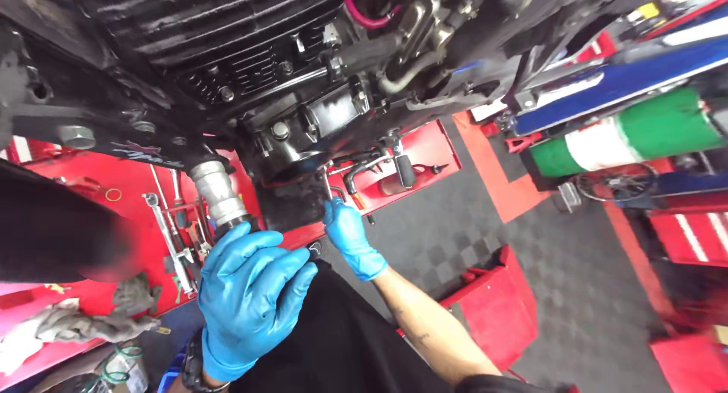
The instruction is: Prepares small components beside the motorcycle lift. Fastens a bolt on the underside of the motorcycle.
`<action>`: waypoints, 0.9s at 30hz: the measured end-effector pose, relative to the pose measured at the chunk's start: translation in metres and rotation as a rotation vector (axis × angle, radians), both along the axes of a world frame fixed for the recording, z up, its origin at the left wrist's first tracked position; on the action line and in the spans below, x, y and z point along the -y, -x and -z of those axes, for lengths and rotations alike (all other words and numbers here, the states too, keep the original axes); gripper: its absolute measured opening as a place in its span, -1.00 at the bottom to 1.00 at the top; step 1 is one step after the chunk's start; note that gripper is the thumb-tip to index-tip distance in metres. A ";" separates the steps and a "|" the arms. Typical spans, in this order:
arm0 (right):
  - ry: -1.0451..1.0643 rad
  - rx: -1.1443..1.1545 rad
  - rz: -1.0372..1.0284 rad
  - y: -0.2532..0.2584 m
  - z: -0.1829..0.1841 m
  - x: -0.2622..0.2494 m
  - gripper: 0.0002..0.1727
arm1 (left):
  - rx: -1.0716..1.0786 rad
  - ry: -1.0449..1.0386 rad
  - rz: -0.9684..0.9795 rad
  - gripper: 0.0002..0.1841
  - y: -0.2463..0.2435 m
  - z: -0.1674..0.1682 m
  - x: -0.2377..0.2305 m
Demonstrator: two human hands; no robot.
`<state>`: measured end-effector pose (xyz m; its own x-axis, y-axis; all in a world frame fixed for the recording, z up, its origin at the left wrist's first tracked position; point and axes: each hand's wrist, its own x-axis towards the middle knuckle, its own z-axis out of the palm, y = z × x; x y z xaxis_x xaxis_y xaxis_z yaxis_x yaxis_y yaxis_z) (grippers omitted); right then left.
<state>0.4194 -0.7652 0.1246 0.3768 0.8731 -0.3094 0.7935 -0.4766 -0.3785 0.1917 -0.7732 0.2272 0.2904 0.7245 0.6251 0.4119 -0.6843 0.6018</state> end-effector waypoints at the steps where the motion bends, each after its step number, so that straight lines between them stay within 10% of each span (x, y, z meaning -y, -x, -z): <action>1: -0.028 -0.038 0.044 0.005 0.014 -0.004 -0.56 | 0.001 0.001 -0.003 -0.81 0.000 0.000 0.000; 6: -0.087 -0.231 0.071 0.007 0.037 0.004 -0.59 | 0.002 0.010 -0.008 -0.82 -0.001 -0.001 0.001; 15: 0.063 -0.323 -0.107 -0.052 -0.071 0.007 -0.55 | 0.127 0.026 0.031 -0.84 0.003 0.007 0.002; 27: 0.366 -0.028 -0.162 -0.048 -0.112 -0.048 -0.59 | 0.149 0.028 0.025 -0.86 0.002 0.008 0.002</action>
